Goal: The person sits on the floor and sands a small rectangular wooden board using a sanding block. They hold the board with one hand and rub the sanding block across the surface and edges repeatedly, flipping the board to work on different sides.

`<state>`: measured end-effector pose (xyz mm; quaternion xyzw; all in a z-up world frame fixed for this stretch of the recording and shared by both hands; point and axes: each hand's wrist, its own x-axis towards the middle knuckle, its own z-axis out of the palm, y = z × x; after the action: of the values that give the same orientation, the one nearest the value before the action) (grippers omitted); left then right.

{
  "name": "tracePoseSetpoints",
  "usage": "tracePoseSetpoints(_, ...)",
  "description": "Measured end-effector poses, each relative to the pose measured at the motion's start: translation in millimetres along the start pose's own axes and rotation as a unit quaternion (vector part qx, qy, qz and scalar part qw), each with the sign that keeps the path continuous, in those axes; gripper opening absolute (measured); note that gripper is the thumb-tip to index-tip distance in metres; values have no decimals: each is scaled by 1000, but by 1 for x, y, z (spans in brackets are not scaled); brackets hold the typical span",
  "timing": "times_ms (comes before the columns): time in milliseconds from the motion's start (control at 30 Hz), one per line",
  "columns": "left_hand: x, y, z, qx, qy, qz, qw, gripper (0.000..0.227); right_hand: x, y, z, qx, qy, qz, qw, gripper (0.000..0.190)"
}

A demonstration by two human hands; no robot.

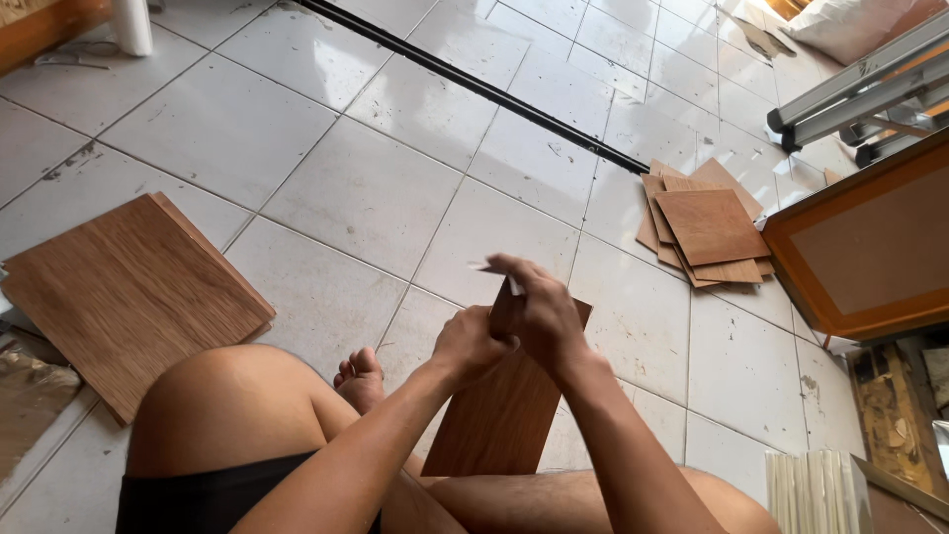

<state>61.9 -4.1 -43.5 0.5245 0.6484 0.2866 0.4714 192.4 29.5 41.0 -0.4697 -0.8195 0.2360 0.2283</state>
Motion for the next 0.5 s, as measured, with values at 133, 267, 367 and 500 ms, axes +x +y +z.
tracePoseSetpoints(133, 0, -1, -6, 16, 9, -6, 1000, 31, -1, 8, 3, -28, -6, -64, 998, 80)
tracePoseSetpoints(267, -21, 12, -15, -38, -10, -1, 999, 27, -10, 91, 9, -60, 7, 6, 998, 83)
tracePoseSetpoints(367, -17, 11, -11, -29, -10, -2, 1000, 25, -11, 57, 9, -44, 18, 30, 998, 78)
tracePoseSetpoints(500, -6, -7, -8, -41, 14, 9, 999, 26, -17, 51, 51, -43, 79, -151, 984, 81)
